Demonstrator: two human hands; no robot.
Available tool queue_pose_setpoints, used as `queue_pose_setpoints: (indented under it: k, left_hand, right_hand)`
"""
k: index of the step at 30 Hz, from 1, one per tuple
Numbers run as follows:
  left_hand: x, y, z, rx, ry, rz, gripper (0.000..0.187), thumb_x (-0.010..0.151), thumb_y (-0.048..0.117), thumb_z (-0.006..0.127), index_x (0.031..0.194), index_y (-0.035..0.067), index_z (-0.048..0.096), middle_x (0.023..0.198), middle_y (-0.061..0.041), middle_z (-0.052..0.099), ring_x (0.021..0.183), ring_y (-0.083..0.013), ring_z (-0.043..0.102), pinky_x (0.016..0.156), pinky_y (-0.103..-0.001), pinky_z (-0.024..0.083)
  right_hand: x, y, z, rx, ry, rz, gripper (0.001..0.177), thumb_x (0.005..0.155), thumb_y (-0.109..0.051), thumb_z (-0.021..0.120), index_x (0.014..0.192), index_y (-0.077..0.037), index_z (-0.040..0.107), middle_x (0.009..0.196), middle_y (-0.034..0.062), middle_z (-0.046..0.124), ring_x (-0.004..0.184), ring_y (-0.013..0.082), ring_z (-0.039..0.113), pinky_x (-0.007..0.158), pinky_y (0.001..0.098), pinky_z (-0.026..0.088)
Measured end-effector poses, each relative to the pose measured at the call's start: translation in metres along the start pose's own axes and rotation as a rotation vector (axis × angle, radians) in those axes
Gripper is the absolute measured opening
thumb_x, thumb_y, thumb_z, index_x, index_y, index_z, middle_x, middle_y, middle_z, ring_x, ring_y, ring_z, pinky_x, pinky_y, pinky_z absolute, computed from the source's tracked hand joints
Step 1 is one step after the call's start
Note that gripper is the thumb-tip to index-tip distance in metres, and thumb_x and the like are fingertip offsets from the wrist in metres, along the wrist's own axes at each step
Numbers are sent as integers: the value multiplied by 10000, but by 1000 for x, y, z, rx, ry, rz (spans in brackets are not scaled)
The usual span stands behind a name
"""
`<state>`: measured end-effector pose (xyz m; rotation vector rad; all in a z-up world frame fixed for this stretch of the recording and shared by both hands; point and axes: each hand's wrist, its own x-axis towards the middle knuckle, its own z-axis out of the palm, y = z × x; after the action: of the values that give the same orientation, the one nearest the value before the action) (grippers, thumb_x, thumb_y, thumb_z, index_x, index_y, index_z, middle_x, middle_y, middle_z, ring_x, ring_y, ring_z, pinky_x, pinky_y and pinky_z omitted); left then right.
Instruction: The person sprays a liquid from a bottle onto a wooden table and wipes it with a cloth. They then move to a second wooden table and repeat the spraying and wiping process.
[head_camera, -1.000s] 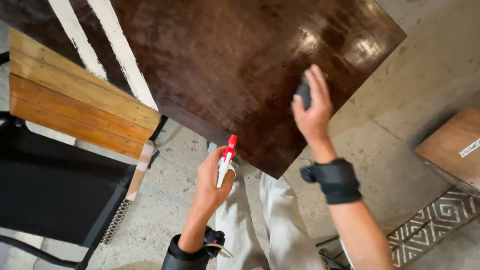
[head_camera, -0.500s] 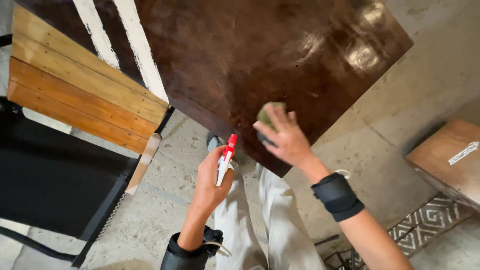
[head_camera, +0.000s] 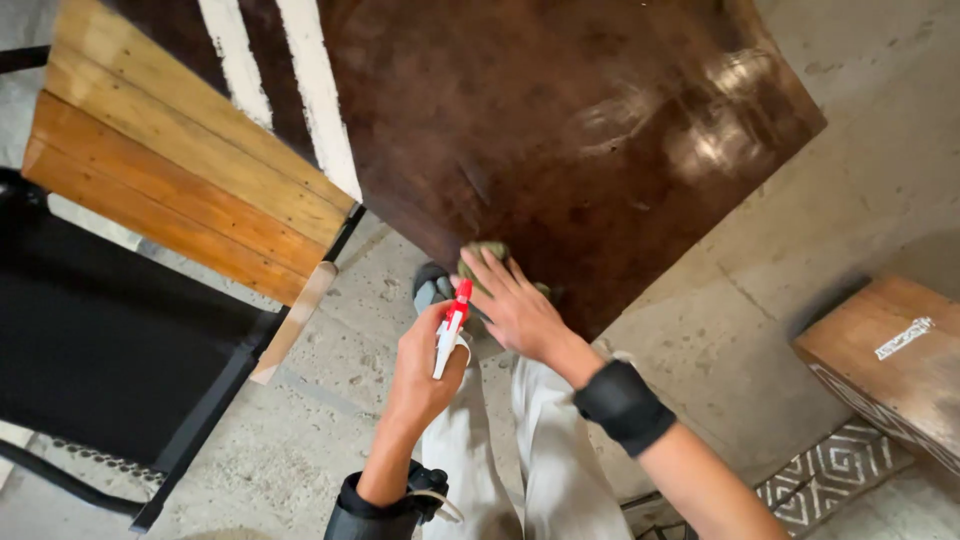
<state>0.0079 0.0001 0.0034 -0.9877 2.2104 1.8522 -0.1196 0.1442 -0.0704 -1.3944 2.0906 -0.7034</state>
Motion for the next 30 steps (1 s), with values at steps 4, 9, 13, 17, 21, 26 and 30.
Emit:
queue_pose_setpoints:
  k: [4,9,13,17,21,26,30]
  left_hand:
    - [-1,-1,-12,-32,10,-22,475,766,6,618,1240,34,598,931,-182,680,837,-351,694,775,-377,551]
    - [0,-16,-17,-18,-3,-96,465,774,9,607,1237,46,600,915,-186,682,786,-348,692,735,-387,546]
    - [-8,-26,-20,-54,13,-58,452,789,9,599,1240,41,592,941,-184,692,831,-344,707,755,-391,550]
    - [-13,-29,-22,-21,13,-70,446,778,6,611,1223,41,602,925,-192,684,815,-352,691,751,-395,546]
    - [-14,-30,-23,-26,11,-72,438,771,1,601,1206,44,610,907,-190,673,801,-350,679,750,-391,543]
    - [-13,-28,-24,-39,36,-68,404,778,6,599,1180,47,618,927,-176,689,831,-347,686,759,-390,545]
    - [-7,-24,-27,-43,34,-84,432,764,7,603,1193,49,620,919,-181,680,832,-355,680,767,-394,549]
  right_hand:
    - [-47,10,-15,16,-274,109,785,733,-7,645,1496,-122,499,1649,151,290,1524,379,269,1168,579,307]
    - [-76,21,-53,50,-1,253,728,697,33,691,1407,-77,576,1598,169,400,1479,413,374,1187,551,323]
    - [-75,23,-59,74,131,304,649,742,68,644,1376,-61,593,1606,155,427,1462,407,442,1227,533,352]
    - [-62,22,-62,47,228,316,618,771,77,616,1378,-40,593,1582,180,453,1444,434,461,1224,525,378]
    - [-45,15,-66,58,261,254,597,792,81,610,1379,-24,584,1568,209,464,1445,439,466,1222,518,387]
    - [-32,11,-66,58,265,228,609,786,86,614,1384,-24,586,1568,215,461,1453,440,463,1225,519,380]
    - [-18,12,-67,65,285,219,607,793,90,608,1389,-19,578,1574,208,462,1461,423,469,1222,482,399]
